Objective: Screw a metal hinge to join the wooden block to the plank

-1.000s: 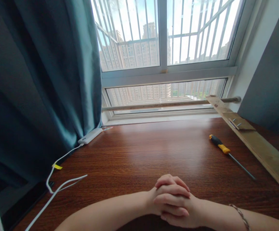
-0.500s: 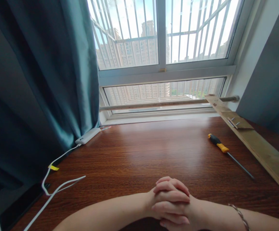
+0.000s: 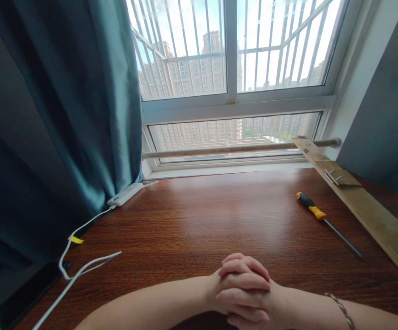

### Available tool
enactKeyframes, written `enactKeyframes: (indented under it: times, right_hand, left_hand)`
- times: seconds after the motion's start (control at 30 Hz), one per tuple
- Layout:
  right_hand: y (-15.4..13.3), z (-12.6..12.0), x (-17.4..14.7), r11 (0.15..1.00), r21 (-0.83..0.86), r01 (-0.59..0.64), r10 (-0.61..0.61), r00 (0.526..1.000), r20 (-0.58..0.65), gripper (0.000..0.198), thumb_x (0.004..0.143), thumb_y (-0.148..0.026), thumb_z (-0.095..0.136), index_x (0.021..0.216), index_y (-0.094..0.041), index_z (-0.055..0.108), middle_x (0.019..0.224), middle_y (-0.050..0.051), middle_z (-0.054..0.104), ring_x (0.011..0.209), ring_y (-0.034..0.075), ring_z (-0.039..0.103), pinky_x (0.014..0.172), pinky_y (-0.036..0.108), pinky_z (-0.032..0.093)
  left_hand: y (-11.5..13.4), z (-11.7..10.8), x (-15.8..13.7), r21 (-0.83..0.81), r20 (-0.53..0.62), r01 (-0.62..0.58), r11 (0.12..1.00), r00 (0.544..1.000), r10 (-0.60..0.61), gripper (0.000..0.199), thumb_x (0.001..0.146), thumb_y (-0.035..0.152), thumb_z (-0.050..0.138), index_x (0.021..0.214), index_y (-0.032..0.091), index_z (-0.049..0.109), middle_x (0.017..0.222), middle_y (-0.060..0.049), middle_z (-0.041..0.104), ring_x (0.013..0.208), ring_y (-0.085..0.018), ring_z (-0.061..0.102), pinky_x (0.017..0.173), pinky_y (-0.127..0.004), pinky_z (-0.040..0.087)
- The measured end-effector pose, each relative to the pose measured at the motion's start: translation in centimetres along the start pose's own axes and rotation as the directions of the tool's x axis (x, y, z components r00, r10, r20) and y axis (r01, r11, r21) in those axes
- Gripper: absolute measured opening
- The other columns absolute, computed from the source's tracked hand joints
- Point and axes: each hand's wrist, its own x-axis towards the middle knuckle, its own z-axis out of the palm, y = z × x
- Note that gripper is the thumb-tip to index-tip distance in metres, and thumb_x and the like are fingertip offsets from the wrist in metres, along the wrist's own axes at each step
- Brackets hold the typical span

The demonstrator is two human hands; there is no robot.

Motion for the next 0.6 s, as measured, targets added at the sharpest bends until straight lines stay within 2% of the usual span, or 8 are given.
enactKeyframes:
  times: [0.1,0.23,0.37,0.47,0.6]
  right_hand:
    - [0.0,0.2,0.0,1.000,0.006,0.007,-0.006,0.999,-0.042,0.044,0.079,-0.034,0.057,0.122,-0.034,0.049,0.132,0.001,0.038,0.126,0.020,0.031,0.107,0.038,0.028]
    - [-0.2,0.4,0.0,1.000,0.022,-0.019,0.020,0.998,-0.054,0.046,0.076,-0.033,0.059,0.121,-0.034,0.049,0.132,0.001,0.037,0.124,0.021,0.032,0.107,0.039,0.028]
    - [-0.4,0.1,0.2,0.997,0.066,-0.033,0.040,0.993,-0.109,0.046,0.075,-0.032,0.060,0.120,-0.034,0.049,0.130,0.001,0.036,0.122,0.020,0.033,0.106,0.037,0.030]
    - [-0.5,-0.3,0.5,0.998,0.066,-0.018,0.024,0.995,-0.092,0.050,0.074,-0.029,0.061,0.122,-0.034,0.046,0.129,0.001,0.036,0.123,0.019,0.031,0.106,0.037,0.030]
    - [-0.4,-0.6,0.7,0.998,0.066,0.006,-0.001,0.996,-0.087,0.047,0.077,-0.029,0.059,0.122,-0.032,0.047,0.127,0.002,0.039,0.122,0.019,0.034,0.107,0.037,0.028]
  left_hand:
    - [0.3,0.2,-0.1,-0.003,-0.045,0.017,1.000,0.999,-0.017,0.022,0.078,0.045,0.050,0.085,0.030,0.064,0.082,-0.004,0.056,0.096,-0.024,0.058,0.048,-0.018,0.048]
    - [0.6,-0.1,0.2,0.022,-0.078,0.033,0.999,0.996,-0.032,0.020,0.078,0.045,0.052,0.084,0.029,0.063,0.080,-0.002,0.056,0.088,-0.021,0.061,0.052,-0.021,0.051]
    - [0.6,-0.8,0.4,0.050,0.029,-0.023,0.998,0.999,0.022,0.017,0.077,0.043,0.053,0.085,0.030,0.061,0.080,-0.001,0.056,0.085,-0.020,0.061,0.052,-0.021,0.051]
    - [0.7,-1.2,0.5,0.054,0.125,-0.075,0.996,0.990,0.068,0.017,0.075,0.043,0.055,0.084,0.030,0.061,0.078,-0.001,0.056,0.082,-0.020,0.062,0.050,-0.021,0.050]
    - [0.7,-1.3,0.7,0.070,0.130,-0.084,0.994,0.989,0.074,0.018,0.073,0.044,0.056,0.083,0.029,0.061,0.075,-0.001,0.056,0.081,-0.020,0.062,0.050,-0.021,0.050]
